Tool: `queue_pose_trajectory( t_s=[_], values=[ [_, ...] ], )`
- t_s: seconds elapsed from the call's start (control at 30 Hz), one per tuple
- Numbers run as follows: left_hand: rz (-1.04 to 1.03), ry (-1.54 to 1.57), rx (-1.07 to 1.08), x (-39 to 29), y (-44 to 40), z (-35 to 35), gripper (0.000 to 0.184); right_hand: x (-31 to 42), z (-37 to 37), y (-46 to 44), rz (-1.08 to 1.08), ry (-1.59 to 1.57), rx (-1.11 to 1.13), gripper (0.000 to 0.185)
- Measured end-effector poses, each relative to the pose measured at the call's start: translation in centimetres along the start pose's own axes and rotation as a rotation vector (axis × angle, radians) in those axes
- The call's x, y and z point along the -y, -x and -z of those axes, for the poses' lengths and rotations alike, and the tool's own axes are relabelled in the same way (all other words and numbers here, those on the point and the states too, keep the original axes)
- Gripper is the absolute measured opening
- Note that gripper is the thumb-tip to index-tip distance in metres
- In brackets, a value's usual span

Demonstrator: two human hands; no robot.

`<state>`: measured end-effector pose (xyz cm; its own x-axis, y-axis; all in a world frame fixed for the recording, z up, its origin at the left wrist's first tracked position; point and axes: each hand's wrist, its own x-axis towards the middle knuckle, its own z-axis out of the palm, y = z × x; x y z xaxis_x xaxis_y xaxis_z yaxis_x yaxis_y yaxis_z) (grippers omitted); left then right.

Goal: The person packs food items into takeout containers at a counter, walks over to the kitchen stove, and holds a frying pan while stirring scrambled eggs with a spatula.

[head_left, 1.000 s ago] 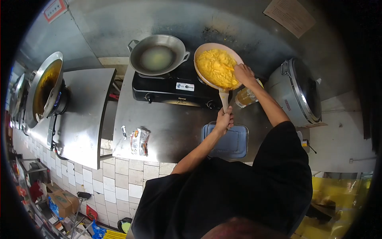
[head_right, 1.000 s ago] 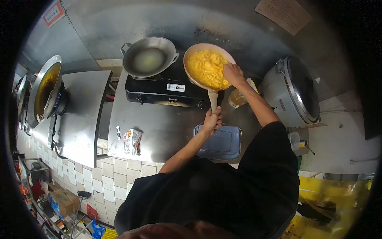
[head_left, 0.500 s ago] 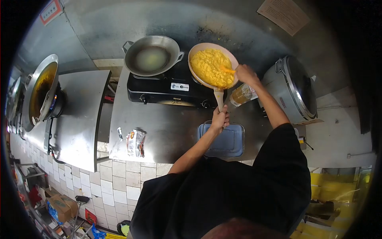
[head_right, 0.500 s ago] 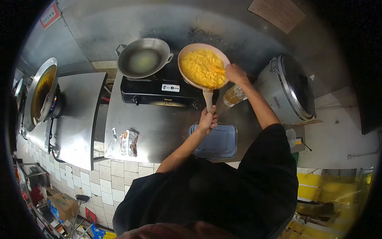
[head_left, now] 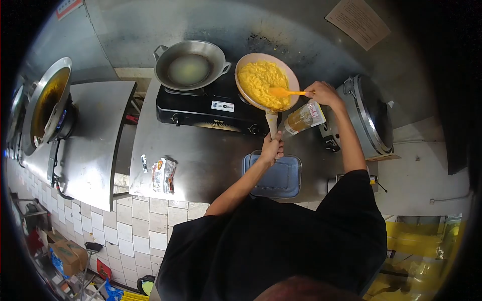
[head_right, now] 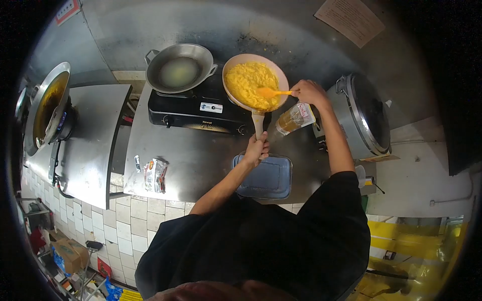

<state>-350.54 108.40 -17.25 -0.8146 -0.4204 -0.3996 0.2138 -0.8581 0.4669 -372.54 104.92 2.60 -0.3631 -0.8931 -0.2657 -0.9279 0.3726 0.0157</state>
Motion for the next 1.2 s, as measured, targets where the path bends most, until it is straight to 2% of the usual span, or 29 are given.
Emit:
queue_pose_trajectory(
  t_s=[0.07, 0.2, 0.3, 0.4, 0.53, 0.63, 0.73, 0.87, 0.9, 1.0, 1.13, 1.2],
  values=[
    [0.003, 0.012, 0.012, 0.1, 0.1, 0.1, 0.022, 0.6, 1.0, 0.2, 0.071, 0.060, 0.177, 0.019],
    [-0.008, -0.011, -0.003, 0.3, 0.3, -0.1, 0.022, 0.1, -5.3, -2.2, 0.172, 0.249, -0.164, 0.019],
    [-0.018, 0.009, 0.012, 0.0, 0.1, 0.1, 0.021, 1.1, -5.5, -2.9, 0.179, 0.254, -0.390, 0.017],
    [-0.016, 0.007, 0.007, 0.3, 0.3, 0.3, 0.021, 0.3, -5.9, -3.4, -0.011, 0.217, -0.396, 0.020],
    [-0.013, -0.004, -0.014, -0.3, 0.2, -0.2, 0.021, -0.5, -7.0, -4.0, -0.147, 0.138, -0.441, 0.022],
    [-0.010, -0.005, -0.011, 0.0, 0.3, -0.1, 0.021, 0.0, -7.8, -3.1, -0.052, 0.209, -0.226, 0.022],
    [-0.005, -0.005, -0.008, -0.1, 0.2, -0.2, 0.020, -0.9, -5.8, -2.5, 0.032, 0.016, -0.153, 0.022],
    [-0.012, 0.018, 0.015, -0.2, 0.5, -0.1, 0.021, 0.2, -3.3, -1.8, -0.003, 0.000, -0.150, 0.021],
    [-0.008, 0.021, 0.018, 0.0, 0.5, -0.1, 0.021, 1.1, -3.1, -1.0, 0.129, -0.026, -0.232, 0.019],
    [-0.010, 0.022, 0.019, 0.0, 0.3, 0.1, 0.021, 3.7, -4.6, -0.6, 0.167, 0.009, -0.192, 0.018],
    [-0.012, 0.012, 0.018, 0.1, 0.3, 0.1, 0.021, 2.7, -7.7, -4.4, 0.063, 0.255, -0.275, 0.022],
    [-0.017, 0.005, 0.011, -0.2, 0.4, 0.1, 0.021, 2.6, -6.5, -4.8, 0.035, 0.214, -0.378, 0.022]
  ],
)
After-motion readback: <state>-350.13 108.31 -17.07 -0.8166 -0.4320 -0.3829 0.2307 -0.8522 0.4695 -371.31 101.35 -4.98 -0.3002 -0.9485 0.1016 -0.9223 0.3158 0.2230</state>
